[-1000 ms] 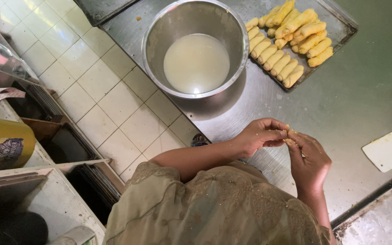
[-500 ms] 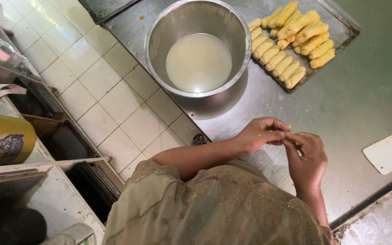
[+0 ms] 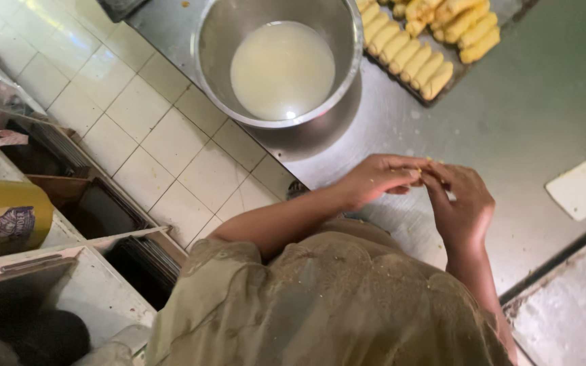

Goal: The person takes pale dough pieces, presses and rolls them in a large bowl of yellow crumb mixture to coat them, and places the coated pieces in rows on metal baking trays. They work through several pieces one at a time, occasionally wetting their hands in a bowl of liquid, and rearrange the finished pieces on the trays.

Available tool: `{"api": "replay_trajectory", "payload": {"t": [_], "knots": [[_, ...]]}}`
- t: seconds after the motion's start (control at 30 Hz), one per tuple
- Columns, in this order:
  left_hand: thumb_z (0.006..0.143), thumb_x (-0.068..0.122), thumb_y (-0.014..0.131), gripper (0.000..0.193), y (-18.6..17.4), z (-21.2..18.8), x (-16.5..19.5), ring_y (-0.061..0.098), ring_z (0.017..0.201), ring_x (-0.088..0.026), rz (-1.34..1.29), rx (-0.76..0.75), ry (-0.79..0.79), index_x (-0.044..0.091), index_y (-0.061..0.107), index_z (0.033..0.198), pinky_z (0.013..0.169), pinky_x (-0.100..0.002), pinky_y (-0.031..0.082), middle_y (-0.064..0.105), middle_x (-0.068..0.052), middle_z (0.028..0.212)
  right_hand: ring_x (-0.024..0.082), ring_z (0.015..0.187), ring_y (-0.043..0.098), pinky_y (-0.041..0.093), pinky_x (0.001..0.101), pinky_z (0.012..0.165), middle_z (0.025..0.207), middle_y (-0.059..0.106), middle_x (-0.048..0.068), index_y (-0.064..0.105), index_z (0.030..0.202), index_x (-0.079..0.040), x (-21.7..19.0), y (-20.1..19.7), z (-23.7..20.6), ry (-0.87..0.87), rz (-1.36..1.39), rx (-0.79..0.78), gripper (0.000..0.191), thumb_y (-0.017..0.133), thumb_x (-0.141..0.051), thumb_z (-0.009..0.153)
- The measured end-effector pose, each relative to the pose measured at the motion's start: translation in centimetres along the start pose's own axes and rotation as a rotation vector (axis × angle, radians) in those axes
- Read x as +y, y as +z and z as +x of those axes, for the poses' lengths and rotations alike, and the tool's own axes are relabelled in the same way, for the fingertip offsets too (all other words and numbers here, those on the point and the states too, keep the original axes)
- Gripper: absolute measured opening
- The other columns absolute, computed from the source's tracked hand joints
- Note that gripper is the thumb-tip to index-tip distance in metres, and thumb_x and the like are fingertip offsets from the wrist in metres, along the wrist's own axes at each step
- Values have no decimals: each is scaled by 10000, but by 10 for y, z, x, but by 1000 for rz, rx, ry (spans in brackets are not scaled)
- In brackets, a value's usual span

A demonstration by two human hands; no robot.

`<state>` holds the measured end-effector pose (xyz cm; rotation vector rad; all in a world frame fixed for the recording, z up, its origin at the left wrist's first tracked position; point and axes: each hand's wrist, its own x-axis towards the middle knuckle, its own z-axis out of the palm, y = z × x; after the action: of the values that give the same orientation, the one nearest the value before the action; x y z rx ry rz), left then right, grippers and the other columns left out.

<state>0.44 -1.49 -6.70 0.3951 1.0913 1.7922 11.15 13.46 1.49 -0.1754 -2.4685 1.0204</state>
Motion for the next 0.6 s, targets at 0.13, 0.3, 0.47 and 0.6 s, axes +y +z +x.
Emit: {"api": "replay_trajectory", "payload": {"t": [0.13,0.3,0.47,0.6], "knots": [[1056,262,590,509,-15,-13,21,634,1229,-168,58,-18,-63,83,503,1524,1001,-314,527,631,-57,1373,174,899,672,550,285,766,1010,726,108,761,1031,-16,13,8,1,153,133,-70,93,817,-30,958],[1033,263,656,592,-32,-16,62,549,1182,-225,237,-11,28,60,487,1562,1026,-386,493,586,-101,1482,135,907,702,589,267,824,1011,738,82,700,1086,19,39,29,18,541,544,-130,155,749,1,940],[1042,295,738,637,-43,-21,123,415,1493,-386,1401,22,449,128,451,1585,1233,-527,395,438,-144,1624,131,1014,705,596,275,936,1133,741,82,687,1257,15,71,35,60,566,600,-85,264,630,25,1000],[916,342,785,765,-44,-5,154,236,1540,-403,1886,-38,515,139,425,1559,1160,-750,244,263,-137,1662,129,972,709,627,305,896,1122,715,72,670,1264,35,104,39,109,505,581,39,234,635,-14,1038]]}}
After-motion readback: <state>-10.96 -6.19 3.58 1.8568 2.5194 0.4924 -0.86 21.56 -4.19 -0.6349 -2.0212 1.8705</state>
